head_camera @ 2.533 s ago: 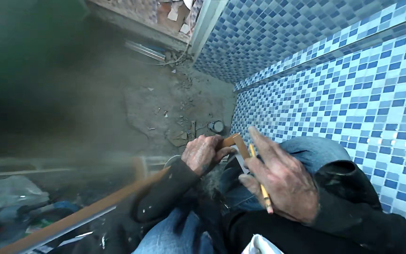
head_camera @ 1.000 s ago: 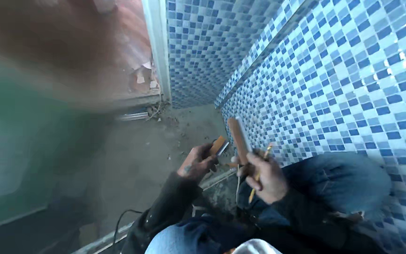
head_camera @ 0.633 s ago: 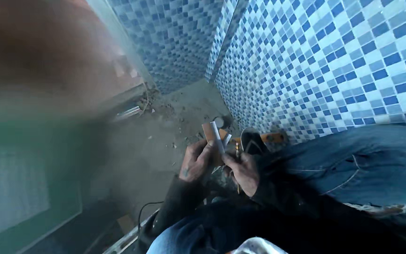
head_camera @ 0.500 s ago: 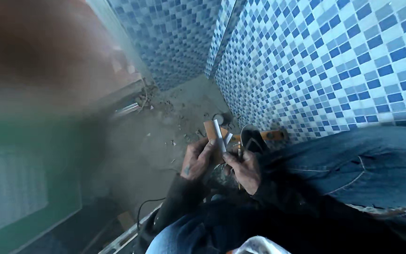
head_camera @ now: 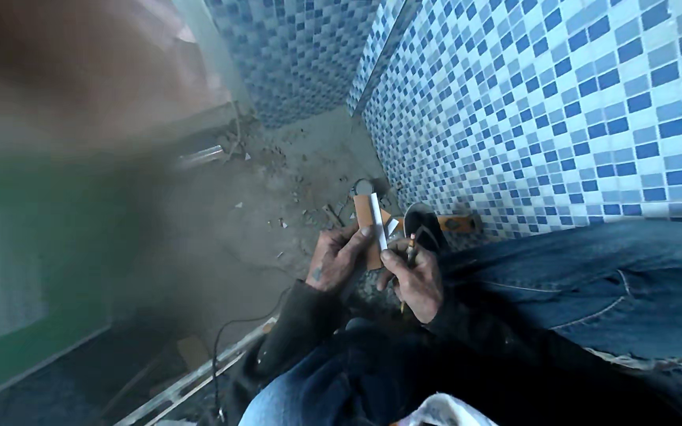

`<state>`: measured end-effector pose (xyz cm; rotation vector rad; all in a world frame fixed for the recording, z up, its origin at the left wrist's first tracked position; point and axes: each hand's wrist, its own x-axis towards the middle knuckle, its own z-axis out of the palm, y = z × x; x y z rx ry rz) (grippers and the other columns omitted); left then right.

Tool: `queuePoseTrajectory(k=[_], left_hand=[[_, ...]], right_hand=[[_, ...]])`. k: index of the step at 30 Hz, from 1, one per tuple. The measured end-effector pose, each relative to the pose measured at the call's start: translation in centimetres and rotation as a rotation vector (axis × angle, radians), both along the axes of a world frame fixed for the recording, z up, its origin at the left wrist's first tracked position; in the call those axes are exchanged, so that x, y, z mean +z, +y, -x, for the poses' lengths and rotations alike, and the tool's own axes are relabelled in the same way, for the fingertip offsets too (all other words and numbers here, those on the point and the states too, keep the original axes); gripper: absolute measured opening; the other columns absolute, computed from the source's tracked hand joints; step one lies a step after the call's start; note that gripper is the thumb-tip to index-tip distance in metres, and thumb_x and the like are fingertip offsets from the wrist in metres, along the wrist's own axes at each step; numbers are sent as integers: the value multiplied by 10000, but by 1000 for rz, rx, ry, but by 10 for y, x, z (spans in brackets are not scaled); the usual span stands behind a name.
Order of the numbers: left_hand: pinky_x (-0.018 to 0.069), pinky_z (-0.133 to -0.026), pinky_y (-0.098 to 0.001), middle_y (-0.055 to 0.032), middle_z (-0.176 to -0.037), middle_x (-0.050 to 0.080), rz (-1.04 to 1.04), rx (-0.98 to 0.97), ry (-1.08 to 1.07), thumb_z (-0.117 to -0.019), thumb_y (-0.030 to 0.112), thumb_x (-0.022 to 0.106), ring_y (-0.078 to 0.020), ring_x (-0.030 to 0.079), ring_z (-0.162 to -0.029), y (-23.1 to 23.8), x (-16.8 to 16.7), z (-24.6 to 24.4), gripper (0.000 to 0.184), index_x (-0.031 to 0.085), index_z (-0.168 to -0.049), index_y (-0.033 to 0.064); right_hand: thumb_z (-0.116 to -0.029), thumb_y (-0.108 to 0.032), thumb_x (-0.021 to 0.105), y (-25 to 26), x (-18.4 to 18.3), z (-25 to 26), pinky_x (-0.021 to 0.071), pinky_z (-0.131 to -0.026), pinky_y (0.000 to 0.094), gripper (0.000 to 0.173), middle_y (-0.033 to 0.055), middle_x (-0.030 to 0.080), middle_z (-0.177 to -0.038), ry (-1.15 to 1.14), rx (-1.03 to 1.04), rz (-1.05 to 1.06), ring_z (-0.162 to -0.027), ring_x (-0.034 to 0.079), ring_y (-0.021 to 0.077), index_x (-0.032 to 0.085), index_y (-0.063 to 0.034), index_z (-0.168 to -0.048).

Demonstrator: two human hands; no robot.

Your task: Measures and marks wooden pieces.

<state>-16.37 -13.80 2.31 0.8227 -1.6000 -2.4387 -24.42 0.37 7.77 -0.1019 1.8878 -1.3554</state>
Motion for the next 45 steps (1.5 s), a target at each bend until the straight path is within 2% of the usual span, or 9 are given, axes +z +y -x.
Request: queuePoseTrajectory(k=[5, 15, 21, 31, 39, 42, 45], left_hand=[[590, -595, -288, -56, -750, 720, 30, 10, 2, -1062, 182, 554, -119, 677, -629, 2, -2, -1, 268, 753, -951, 40], [579, -585, -260, -29, -723, 708, 120, 27, 70, -1048, 138, 566, -83, 661, -609, 4, -3, -1, 241, 745, -925, 33], [589, -604, -270, -23, -741, 721, 190, 27, 32, -1046, 152, 578, -78, 674, -629, 6, -1, 0, 234, 757, -952, 35], [589, -594, -271, -31, -740, 728, 178, 39, 28, -1050, 143, 569, -81, 676, -618, 8, 1, 1, 243, 764, -962, 28], [574, -565, -256, -15, -701, 711, 236, 54, 26, -1042, 150, 581, -68, 661, -586, 9, 2, 1, 246, 759, -909, 43], [576, -567, -256, -9, -711, 719, 264, 56, 14, -1041, 163, 587, -62, 663, -590, 10, 1, 1, 240, 766, -930, 49], [576, -571, -239, 2, -713, 720, 283, 69, 5, -1036, 151, 589, -41, 661, -593, 12, 1, 2, 226, 767, -945, 44]], right_hand=[[-1008, -53, 571, 0, -1, -1, 475, -439, 215, 91, 68, 674, -764, -1, -3, -3, -531, 610, 101, 637, 10, -1017], [-1014, -52, 564, 1, 1, 0, 472, -430, 206, 88, 81, 677, -757, -42, -27, -12, -526, 615, 106, 615, 20, -1019], [-1013, -51, 561, 2, 2, 1, 482, -422, 224, 95, 92, 675, -756, -47, -31, -38, -521, 621, 121, 614, 25, -1036], [-1021, -49, 549, 4, 2, 2, 486, -426, 218, 101, 98, 682, -752, -65, -31, -17, -519, 625, 122, 614, 27, -1018], [-1015, -45, 569, 3, 4, 3, 475, -413, 210, 87, 98, 680, -748, -90, -33, -34, -514, 622, 115, 614, 29, -1028], [-1014, -80, 566, 10, 3, 6, 468, -426, 212, 131, 63, 676, -763, -21, -24, -83, -520, 599, 90, 643, 18, -1057], [-1043, -122, 495, 20, 4, 21, 451, -403, 217, 257, 45, 717, -754, 139, -104, -46, -469, 558, 64, 699, 6, -955]])
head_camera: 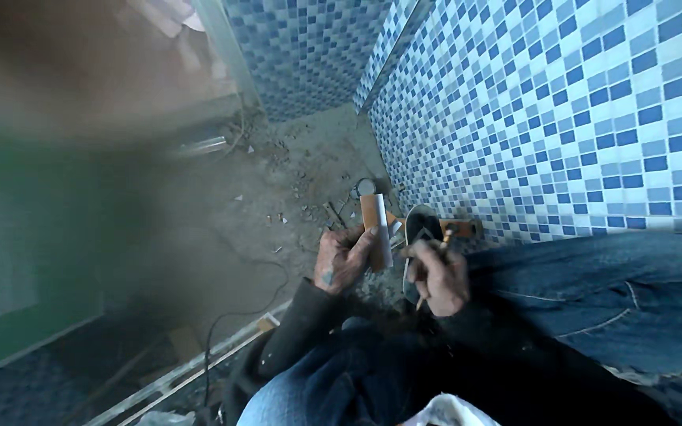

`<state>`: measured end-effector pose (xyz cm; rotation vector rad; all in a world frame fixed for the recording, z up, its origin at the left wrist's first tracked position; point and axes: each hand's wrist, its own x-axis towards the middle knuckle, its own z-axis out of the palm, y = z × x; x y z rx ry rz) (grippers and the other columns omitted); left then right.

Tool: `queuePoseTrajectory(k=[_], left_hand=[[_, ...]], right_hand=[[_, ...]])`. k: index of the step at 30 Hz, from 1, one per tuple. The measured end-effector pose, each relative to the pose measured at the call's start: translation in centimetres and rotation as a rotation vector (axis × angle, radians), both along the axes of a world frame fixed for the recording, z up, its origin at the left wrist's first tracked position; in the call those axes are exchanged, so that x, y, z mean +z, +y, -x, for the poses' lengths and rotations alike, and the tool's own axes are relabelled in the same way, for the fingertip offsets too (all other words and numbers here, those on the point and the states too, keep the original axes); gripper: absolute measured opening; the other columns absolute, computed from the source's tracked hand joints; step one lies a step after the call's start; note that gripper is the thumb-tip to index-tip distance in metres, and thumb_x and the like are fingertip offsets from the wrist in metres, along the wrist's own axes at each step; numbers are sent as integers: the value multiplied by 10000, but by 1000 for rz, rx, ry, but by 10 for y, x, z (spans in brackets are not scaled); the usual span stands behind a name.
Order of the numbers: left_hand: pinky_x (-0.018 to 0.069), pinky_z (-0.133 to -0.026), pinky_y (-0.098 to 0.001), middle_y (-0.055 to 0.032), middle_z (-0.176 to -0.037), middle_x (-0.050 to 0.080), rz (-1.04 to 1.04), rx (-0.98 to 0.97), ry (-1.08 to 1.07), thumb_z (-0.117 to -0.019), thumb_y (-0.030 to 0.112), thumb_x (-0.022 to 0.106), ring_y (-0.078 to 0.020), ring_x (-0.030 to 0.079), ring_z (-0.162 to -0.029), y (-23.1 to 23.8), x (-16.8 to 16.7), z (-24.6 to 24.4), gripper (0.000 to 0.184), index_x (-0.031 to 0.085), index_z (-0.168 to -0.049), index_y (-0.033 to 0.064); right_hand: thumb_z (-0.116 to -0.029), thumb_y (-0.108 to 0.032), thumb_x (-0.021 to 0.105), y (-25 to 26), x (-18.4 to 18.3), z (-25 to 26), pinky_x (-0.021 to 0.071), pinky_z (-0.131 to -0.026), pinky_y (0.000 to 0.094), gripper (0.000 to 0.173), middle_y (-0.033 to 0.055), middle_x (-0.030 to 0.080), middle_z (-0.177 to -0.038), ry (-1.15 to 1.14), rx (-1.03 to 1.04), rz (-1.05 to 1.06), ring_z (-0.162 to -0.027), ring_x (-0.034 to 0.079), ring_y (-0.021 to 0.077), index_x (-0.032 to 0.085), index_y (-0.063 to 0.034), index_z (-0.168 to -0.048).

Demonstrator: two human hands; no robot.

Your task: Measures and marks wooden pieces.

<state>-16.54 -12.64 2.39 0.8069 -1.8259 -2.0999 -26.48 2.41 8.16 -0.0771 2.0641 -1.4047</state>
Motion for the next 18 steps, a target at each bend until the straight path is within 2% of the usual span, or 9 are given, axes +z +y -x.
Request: queuePoseTrajectory(k=[1, 3, 4, 6, 7, 9, 12, 14, 18], left_hand=[[576, -574, -238, 3, -714, 720, 20, 3, -3, -1033, 154, 591, -35, 660, -596, 1, -2, 0, 226, 768, -946, 44], [579, -581, -245, 5, -711, 715, 71, -8, -12, -1034, 176, 583, -33, 660, -602, 1, -5, 0, 243, 766, -940, 47], [575, -577, -247, 5, -703, 710, 89, -12, -18, -1034, 186, 582, -33, 657, -598, 2, -6, 0, 250, 764, -931, 49], [577, -579, -254, 2, -702, 709, 122, -15, -30, -1034, 205, 587, -38, 660, -599, 2, -9, 0, 256, 762, -929, 50], [577, -581, -256, 2, -701, 709, 146, -9, -29, -1031, 213, 591, -39, 661, -598, 3, -11, 0, 259, 763, -926, 50], [567, -574, -248, 4, -694, 704, 190, -2, -32, -1028, 220, 593, -32, 654, -595, 3, -13, 0, 264, 764, -917, 54], [563, -574, -250, 10, -689, 700, 225, -4, -42, -1030, 246, 594, -33, 651, -596, 3, -16, 0, 275, 764, -910, 67], [568, -583, -258, 14, -699, 703, 242, -4, -47, -1031, 257, 588, -37, 656, -605, 3, -17, -1, 280, 765, -916, 73], [572, -592, -255, 14, -705, 710, 260, 0, -49, -1029, 256, 581, -32, 664, -616, 4, -16, -1, 282, 770, -925, 74]], right_hand=[[-1067, -153, 445, 4, 1, 7, 493, -431, 220, 316, 36, 731, -782, 85, 2, 56, -499, 589, 63, 696, -18, -932], [-1094, -275, 390, 9, 7, 22, 596, -623, 277, 405, -14, 722, -851, 314, 74, 185, -684, 670, 85, 712, -93, -929], [-1094, -361, 381, 9, 14, 28, 584, -682, 273, 454, -55, 701, -863, 436, 114, 211, -749, 660, 72, 727, -147, -893], [-1082, -521, 366, 6, 27, 34, 481, -580, 177, 544, -121, 616, -732, 641, 169, 227, -633, 549, -15, 751, -193, -880], [-1083, -525, 364, 6, 31, 34, 433, -538, 150, 547, -126, 584, -677, 706, 203, 237, -575, 494, -43, 752, -177, -914], [-1103, -392, 402, 9, 33, 31, 469, -534, 175, 468, -59, 613, -679, 798, 308, 247, -573, 532, -14, 750, -92, -1016], [-1064, -243, 479, 12, 26, 27, 621, -673, 272, 361, 76, 754, -890, 847, 470, 198, -765, 711, 90, 730, 9, -1128], [-1034, -203, 513, 12, 20, 23, 626, -735, 271, 343, 108, 762, -945, 875, 525, 123, -831, 726, 104, 722, 45, -1144], [-991, -157, 564, 11, 11, 18, 620, -752, 248, 299, 119, 763, -950, 905, 535, 61, -833, 726, 94, 736, 54, -1114]])
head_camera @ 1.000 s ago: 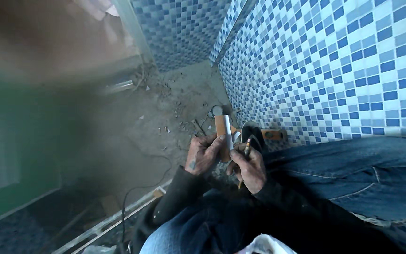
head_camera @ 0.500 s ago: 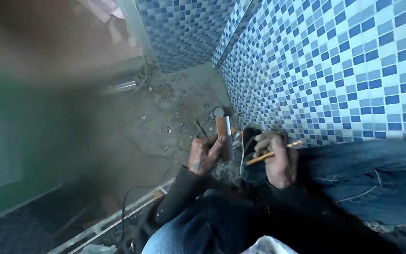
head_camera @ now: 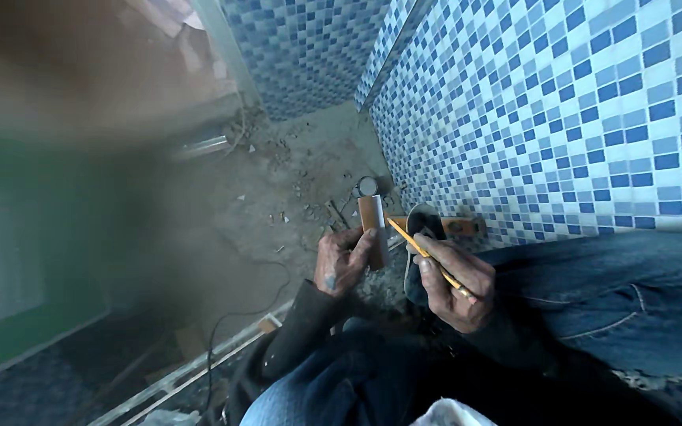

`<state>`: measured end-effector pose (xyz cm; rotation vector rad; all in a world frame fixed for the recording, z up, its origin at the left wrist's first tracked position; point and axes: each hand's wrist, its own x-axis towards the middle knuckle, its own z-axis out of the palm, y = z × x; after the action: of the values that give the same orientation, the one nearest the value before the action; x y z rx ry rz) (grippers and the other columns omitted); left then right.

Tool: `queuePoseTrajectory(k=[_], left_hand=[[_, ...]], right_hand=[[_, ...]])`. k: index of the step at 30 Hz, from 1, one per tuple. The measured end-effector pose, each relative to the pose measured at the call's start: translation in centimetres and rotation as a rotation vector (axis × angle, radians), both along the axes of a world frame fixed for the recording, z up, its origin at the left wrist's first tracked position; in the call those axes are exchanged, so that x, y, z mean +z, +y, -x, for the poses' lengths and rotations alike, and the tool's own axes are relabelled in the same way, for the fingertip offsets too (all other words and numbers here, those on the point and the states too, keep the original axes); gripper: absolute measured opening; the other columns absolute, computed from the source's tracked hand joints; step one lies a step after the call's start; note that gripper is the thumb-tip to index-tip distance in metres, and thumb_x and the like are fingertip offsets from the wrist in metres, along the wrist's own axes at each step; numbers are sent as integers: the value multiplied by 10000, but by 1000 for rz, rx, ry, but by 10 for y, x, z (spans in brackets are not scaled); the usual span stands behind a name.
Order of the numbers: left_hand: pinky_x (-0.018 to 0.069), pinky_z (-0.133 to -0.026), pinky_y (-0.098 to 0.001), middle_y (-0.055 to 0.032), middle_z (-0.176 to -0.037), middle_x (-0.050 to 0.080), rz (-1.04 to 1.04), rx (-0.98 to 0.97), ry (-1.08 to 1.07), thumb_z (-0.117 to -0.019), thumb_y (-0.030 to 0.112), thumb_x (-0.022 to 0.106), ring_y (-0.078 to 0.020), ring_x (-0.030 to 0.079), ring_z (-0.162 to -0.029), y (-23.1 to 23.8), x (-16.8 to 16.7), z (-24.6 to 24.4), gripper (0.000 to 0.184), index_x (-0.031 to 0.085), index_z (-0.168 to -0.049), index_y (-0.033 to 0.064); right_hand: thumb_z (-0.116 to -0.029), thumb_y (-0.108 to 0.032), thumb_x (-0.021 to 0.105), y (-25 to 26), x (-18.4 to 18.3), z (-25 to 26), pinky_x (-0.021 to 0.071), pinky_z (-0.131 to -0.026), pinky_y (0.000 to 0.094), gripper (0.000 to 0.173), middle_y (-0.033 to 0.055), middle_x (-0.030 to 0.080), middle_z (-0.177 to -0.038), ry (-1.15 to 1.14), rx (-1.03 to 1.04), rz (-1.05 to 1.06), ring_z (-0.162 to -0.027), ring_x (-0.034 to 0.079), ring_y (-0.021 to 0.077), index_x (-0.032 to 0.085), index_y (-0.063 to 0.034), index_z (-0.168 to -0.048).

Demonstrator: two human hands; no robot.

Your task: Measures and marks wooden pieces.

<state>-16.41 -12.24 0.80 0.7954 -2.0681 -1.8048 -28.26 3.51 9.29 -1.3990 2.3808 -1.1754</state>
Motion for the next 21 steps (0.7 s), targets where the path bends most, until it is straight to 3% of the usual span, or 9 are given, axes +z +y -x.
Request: queuePoseTrajectory(k=[8, 19, 21], left_hand=[[585, -600, -263, 14, -731, 725, -34, 4, 6, -1031, 252, 589, -39, 676, -626, 1, 0, 1, 263, 777, -973, 78], [580, -583, -262, 10, -714, 719, -31, 3, -3, -1032, 257, 588, -39, 671, -610, 2, 1, 1, 277, 770, -941, 70], [593, -605, -260, 6, -741, 734, -30, 2, 5, -1031, 253, 592, -37, 683, -631, 2, 0, 1, 269, 778, -982, 64]], right_hand=[[-985, -143, 583, -1, -5, 0, 625, -762, 245, 284, 113, 764, -966, 5, -15, -29, -848, 730, 93, 738, 42, -1134], [-985, -136, 583, -6, -4, -1, 621, -780, 245, 277, 117, 761, -1003, 33, 4, -28, -882, 729, 99, 736, 42, -1132], [-985, -138, 575, -6, -3, 0, 620, -784, 249, 279, 114, 764, -1008, 38, 10, -40, -890, 732, 102, 738, 33, -1133]])
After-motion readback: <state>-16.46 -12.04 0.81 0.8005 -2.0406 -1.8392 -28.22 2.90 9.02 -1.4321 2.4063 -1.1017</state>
